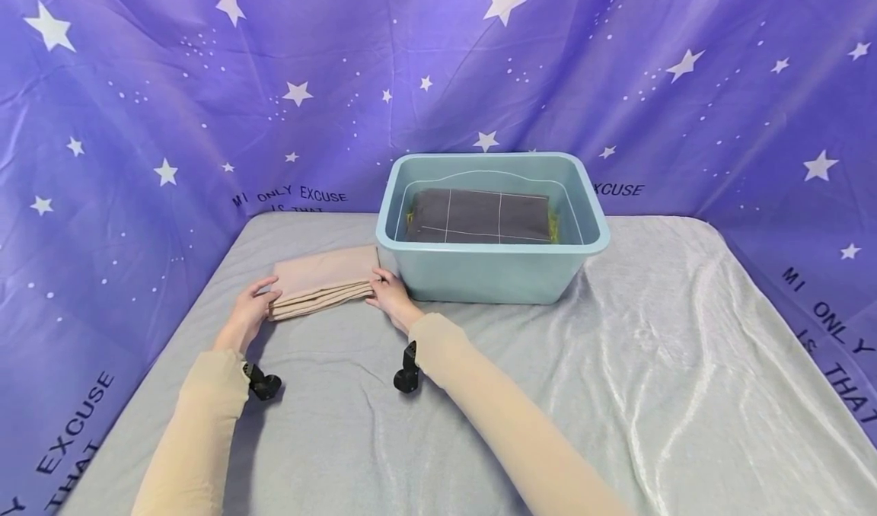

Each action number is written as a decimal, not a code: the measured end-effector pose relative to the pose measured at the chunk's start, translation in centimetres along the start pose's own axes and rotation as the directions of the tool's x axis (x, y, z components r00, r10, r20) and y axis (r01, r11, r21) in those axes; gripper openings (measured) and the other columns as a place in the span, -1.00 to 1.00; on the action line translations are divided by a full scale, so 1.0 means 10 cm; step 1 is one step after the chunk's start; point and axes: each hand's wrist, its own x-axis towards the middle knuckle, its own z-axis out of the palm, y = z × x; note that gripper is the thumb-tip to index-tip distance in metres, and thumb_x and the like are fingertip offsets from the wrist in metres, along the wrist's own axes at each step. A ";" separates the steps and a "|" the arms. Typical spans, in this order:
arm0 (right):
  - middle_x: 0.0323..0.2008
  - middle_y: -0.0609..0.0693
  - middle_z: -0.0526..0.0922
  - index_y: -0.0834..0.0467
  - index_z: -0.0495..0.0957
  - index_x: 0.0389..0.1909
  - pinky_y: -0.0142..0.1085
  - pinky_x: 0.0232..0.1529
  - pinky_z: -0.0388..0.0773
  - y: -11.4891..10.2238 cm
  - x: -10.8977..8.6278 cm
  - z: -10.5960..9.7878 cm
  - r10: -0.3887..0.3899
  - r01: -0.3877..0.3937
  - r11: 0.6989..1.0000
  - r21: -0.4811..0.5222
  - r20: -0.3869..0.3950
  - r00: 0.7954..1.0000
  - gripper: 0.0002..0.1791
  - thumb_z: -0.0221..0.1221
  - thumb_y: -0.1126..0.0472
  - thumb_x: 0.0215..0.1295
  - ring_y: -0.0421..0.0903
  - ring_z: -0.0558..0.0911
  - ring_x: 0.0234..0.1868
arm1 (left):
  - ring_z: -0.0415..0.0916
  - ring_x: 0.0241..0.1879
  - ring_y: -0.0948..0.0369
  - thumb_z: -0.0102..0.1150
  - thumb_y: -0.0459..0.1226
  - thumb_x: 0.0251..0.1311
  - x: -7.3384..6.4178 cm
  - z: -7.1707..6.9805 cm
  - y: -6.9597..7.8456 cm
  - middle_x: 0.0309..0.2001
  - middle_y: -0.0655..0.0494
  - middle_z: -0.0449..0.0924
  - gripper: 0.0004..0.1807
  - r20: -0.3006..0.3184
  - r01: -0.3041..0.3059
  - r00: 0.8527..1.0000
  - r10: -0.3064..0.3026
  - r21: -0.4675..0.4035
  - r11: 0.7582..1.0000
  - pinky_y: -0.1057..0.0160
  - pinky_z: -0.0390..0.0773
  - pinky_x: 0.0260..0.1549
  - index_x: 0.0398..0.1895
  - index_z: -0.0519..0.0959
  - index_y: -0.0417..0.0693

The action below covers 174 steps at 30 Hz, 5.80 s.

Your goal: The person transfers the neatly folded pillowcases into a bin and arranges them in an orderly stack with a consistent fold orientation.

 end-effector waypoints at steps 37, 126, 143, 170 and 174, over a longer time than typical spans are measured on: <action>-0.08 0.10 0.48 0.07 0.47 0.02 -0.29 -0.39 0.53 0.43 0.55 -0.01 -0.059 0.050 0.997 -0.050 -0.179 0.982 -0.50 0.11 0.46 0.01 -0.11 0.55 -0.34 | 0.20 -0.66 0.44 -0.06 -0.48 0.15 0.05 0.08 -0.08 -0.26 0.08 0.20 -0.48 -0.062 0.045 0.997 -0.047 -0.035 0.998 0.50 0.29 -0.69 0.22 0.19 -0.31; 0.09 0.18 0.42 0.21 0.37 0.13 -0.37 -0.27 0.53 -1.67 -1.89 0.16 -0.288 0.284 0.958 0.052 0.167 0.943 -0.43 0.05 0.58 0.04 -0.22 0.56 -0.37 | 0.19 0.07 0.35 -0.18 -0.64 0.13 -0.96 -0.25 0.52 0.38 0.13 -0.39 -0.39 0.121 -0.226 0.928 0.353 -0.570 0.790 0.49 0.42 -0.22 0.20 0.33 0.05; 0.12 0.07 0.41 0.20 0.37 0.14 -0.42 -0.23 0.49 -1.91 -2.03 -0.08 -0.358 0.352 0.934 0.064 0.179 0.916 -0.44 0.10 0.53 0.05 -0.10 0.52 -0.06 | -0.54 0.31 0.26 -0.22 -0.65 0.12 -1.08 -0.03 0.82 0.38 0.06 -0.40 -0.38 0.111 -0.289 0.896 0.430 -0.587 0.756 0.51 0.38 -0.12 0.23 0.28 0.00; 0.12 0.09 0.41 0.17 0.34 0.16 -0.40 -0.19 0.50 -2.18 -2.13 -0.57 -0.345 0.330 0.935 0.127 0.114 0.932 -0.44 0.08 0.52 0.08 -0.24 0.58 -0.27 | -0.28 0.28 0.19 -0.17 -0.66 0.10 -1.01 0.48 1.15 0.39 0.02 -0.32 -0.38 0.165 -0.287 0.875 0.454 -0.579 0.763 0.51 0.38 -0.15 0.21 0.31 0.00; 0.13 0.09 0.40 0.18 0.32 0.17 -0.41 -0.20 0.50 -2.23 -2.15 -0.66 -0.339 0.321 0.934 0.160 0.104 0.935 -0.43 0.07 0.54 0.09 -0.23 0.58 -0.26 | 0.19 -0.04 0.27 -0.20 -0.69 0.08 -0.97 0.58 1.18 0.38 0.00 -0.20 -0.36 0.169 -0.290 0.869 0.464 -0.587 0.756 0.51 0.41 -0.26 0.21 0.31 -0.03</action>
